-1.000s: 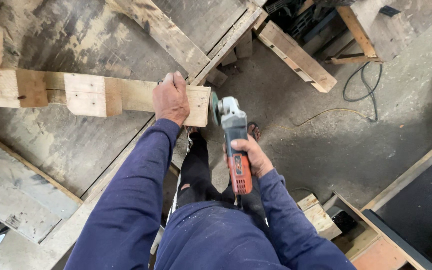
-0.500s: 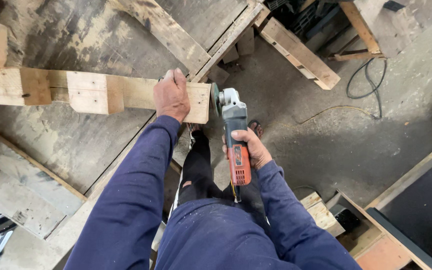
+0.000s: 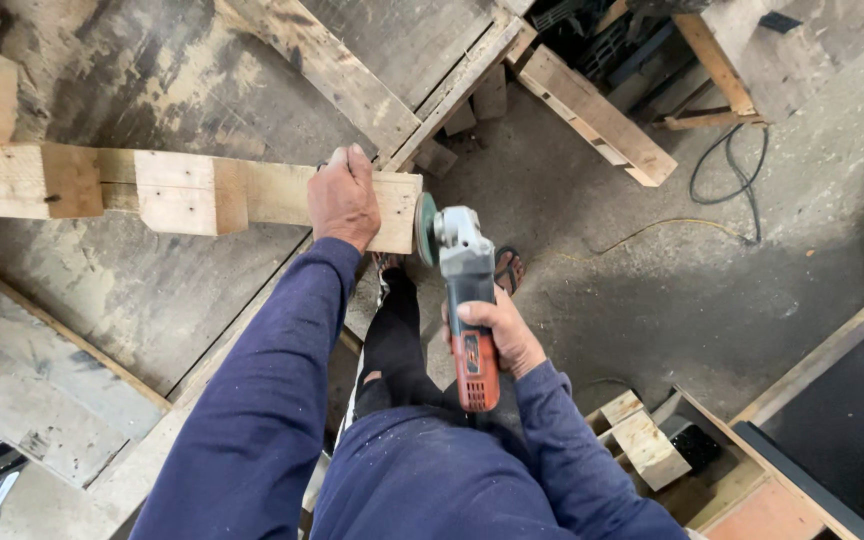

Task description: The person uses an angle grinder with a sanding disc to smooth the surfaces of small wooden blocks arranged on a workbench. They systematically sand each block, repositioning them as needed to access different sides.

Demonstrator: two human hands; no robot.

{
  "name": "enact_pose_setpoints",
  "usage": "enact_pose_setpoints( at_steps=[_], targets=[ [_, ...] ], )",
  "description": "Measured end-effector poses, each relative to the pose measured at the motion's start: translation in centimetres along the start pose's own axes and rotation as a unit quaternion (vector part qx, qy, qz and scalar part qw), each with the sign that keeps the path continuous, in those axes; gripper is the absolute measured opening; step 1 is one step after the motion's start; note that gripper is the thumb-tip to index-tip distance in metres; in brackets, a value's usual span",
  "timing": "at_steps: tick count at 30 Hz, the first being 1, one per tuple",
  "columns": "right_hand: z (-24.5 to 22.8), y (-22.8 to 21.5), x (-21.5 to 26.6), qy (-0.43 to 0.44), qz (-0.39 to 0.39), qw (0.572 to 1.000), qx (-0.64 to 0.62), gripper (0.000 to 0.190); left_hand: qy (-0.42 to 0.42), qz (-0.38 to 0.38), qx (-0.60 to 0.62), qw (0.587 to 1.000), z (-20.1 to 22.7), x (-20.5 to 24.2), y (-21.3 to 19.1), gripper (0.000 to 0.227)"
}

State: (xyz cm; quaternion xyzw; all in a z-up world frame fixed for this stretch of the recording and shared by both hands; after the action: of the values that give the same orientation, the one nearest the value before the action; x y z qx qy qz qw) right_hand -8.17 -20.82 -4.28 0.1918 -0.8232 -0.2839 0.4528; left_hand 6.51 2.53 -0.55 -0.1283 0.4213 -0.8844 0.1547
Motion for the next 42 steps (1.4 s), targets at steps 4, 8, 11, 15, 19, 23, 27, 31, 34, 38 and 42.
enact_pose_setpoints(
  at_steps=[4, 8, 11, 15, 19, 23, 27, 31, 34, 38, 42],
  targets=[
    [0.9, -0.1, 0.7, 0.017, 0.019, 0.999, 0.035, 0.043, 0.022, 0.009, 0.007, 1.0, 0.5, 0.3, -0.2, 0.039],
    [-0.2, -0.4, -0.5, -0.002, 0.024, 0.999, 0.027, 0.044, -0.01, -0.009, 0.014, 1.0, -0.1, 0.3, -0.1, 0.041],
    [-1.7, -0.2, -1.5, -0.026, 0.008, 1.0, 0.011, 0.044, 0.001, -0.004, 0.015, 1.0, 0.2, 0.2, 0.1, 0.041],
    [-1.6, 0.0, -1.5, 0.004, 0.044, 0.999, 0.012, 0.042, 0.016, 0.003, 0.0, 1.0, 0.4, 0.3, -0.3, 0.041],
    [-1.4, -0.7, -2.2, 0.009, 0.047, 0.999, 0.011, 0.041, -0.001, -0.002, 0.012, 1.0, 0.2, -0.1, 0.0, 0.041],
    [0.1, -1.3, -2.3, 0.018, 0.034, 0.999, -0.024, 0.041, -0.005, -0.007, -0.004, 1.0, -0.5, 0.9, -0.1, 0.041],
    [0.1, -1.6, -1.9, 0.022, 0.005, 1.0, 0.003, 0.042, -0.018, -0.003, 0.014, 1.0, -0.2, 0.0, 0.2, 0.041],
    [0.8, -1.4, -0.4, 0.023, 0.012, 1.0, -0.004, 0.045, 0.004, 0.005, 0.001, 1.0, -0.1, 0.1, -0.2, 0.04],
    [0.3, -1.3, -0.6, 0.008, 0.009, 1.0, -0.029, 0.046, -0.005, 0.005, 0.012, 1.0, -0.1, 0.2, 0.0, 0.041],
    [-0.9, -1.2, -2.5, 0.022, 0.029, 0.999, -0.027, 0.047, -0.042, -0.021, 0.018, 0.999, -0.4, 0.1, 0.0, 0.042],
    [-0.8, -1.1, -2.0, 0.026, 0.02, 0.999, -0.013, 0.046, -0.004, 0.002, -0.005, 1.0, 0.3, 0.1, -0.2, 0.041]
  ],
)
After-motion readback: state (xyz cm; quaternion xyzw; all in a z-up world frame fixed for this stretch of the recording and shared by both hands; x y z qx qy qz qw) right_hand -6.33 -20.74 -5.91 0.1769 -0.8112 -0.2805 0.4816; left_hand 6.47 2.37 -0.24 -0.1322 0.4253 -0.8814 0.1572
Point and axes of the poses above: each hand's wrist, its own x-axis away from the middle knuckle, its own y-axis out of the palm, z = x × y, the point moved 7 cm from there along -x, towards the middle knuckle, and after that the axes turned 9 degrees about x, right-handed, at the moved point
